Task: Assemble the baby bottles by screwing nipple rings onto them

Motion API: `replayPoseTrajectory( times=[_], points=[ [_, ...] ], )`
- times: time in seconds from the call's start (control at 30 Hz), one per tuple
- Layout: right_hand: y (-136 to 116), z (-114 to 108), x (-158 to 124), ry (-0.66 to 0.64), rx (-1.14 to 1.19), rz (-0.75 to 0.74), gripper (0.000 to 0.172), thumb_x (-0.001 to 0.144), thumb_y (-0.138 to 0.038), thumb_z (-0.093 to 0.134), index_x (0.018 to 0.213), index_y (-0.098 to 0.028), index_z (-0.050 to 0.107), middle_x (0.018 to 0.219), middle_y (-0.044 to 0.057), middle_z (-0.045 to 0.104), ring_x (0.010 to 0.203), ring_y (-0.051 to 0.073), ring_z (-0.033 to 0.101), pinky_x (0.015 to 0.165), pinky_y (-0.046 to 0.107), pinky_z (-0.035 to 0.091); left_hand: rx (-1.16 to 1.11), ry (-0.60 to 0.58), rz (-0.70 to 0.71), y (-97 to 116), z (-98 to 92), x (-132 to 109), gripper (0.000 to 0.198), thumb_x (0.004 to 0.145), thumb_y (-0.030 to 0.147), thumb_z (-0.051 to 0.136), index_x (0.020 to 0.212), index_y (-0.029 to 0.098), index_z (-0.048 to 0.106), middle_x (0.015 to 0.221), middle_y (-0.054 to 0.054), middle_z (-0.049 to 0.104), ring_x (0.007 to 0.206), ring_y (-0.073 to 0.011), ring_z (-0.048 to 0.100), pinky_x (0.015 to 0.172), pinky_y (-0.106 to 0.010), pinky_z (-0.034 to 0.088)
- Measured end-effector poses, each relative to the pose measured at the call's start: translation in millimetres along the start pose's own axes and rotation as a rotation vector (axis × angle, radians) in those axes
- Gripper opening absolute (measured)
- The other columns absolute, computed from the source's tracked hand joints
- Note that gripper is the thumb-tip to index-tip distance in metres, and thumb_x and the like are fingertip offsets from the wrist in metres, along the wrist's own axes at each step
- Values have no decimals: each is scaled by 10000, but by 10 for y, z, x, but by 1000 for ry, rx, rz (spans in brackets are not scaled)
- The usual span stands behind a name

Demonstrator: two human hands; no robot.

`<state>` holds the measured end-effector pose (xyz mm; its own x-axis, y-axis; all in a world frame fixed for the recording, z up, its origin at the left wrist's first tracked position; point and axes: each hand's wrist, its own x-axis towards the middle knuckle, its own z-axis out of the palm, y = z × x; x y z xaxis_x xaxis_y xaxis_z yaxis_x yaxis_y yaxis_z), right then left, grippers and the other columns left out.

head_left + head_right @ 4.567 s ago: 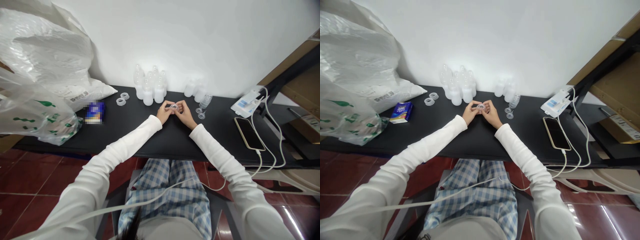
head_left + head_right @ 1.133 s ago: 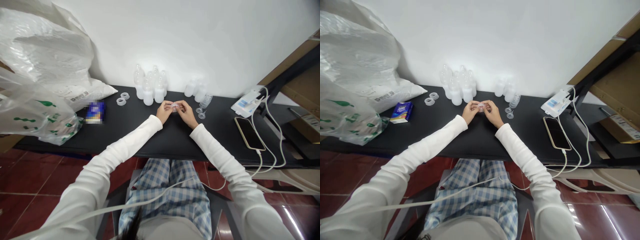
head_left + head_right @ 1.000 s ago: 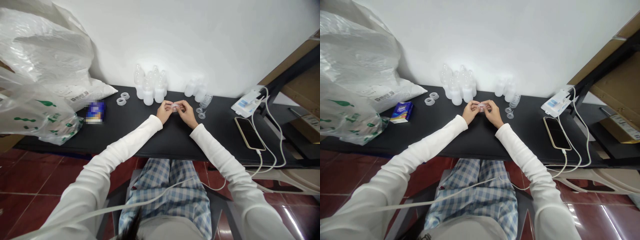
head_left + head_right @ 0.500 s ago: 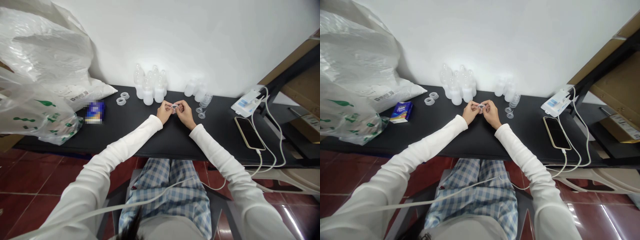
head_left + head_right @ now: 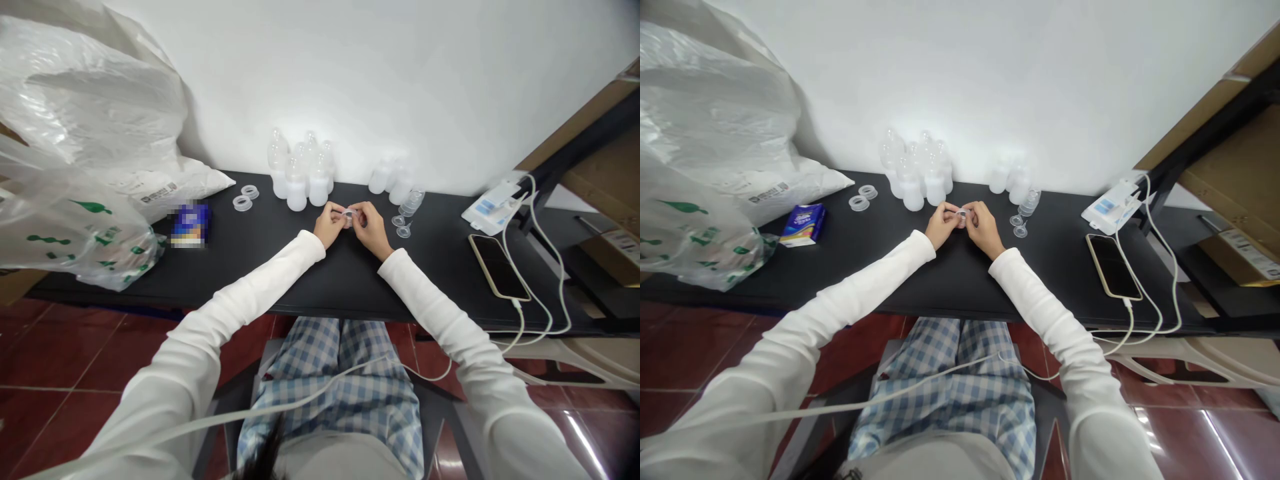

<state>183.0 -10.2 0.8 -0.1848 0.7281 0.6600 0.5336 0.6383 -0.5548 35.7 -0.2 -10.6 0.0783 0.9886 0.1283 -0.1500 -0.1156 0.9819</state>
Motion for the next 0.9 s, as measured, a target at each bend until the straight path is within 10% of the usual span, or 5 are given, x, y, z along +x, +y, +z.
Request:
replayPoseTrajectory(
  times=[0.53, 0.9],
  points=[
    [53, 46, -39, 57, 256, 227, 428, 986, -631, 428, 1190, -257, 390, 836, -21, 553, 678, 132, 543, 687, 309, 459, 21, -23, 46, -62, -26, 42, 237, 832, 135, 712, 924, 201, 504, 755, 38, 691, 614, -83, 659, 627, -220, 536],
    [7, 59, -7, 8, 281, 263, 457, 864, -686, 601, 897, -230, 598, 914, 16, 571, 717, 125, 497, 679, 301, 442, -1, -34, 151, -20, -20, 36, 229, 779, -10, 633, 828, 181, 517, 872, 18, 658, 704, -65, 639, 694, -206, 526]
  ],
)
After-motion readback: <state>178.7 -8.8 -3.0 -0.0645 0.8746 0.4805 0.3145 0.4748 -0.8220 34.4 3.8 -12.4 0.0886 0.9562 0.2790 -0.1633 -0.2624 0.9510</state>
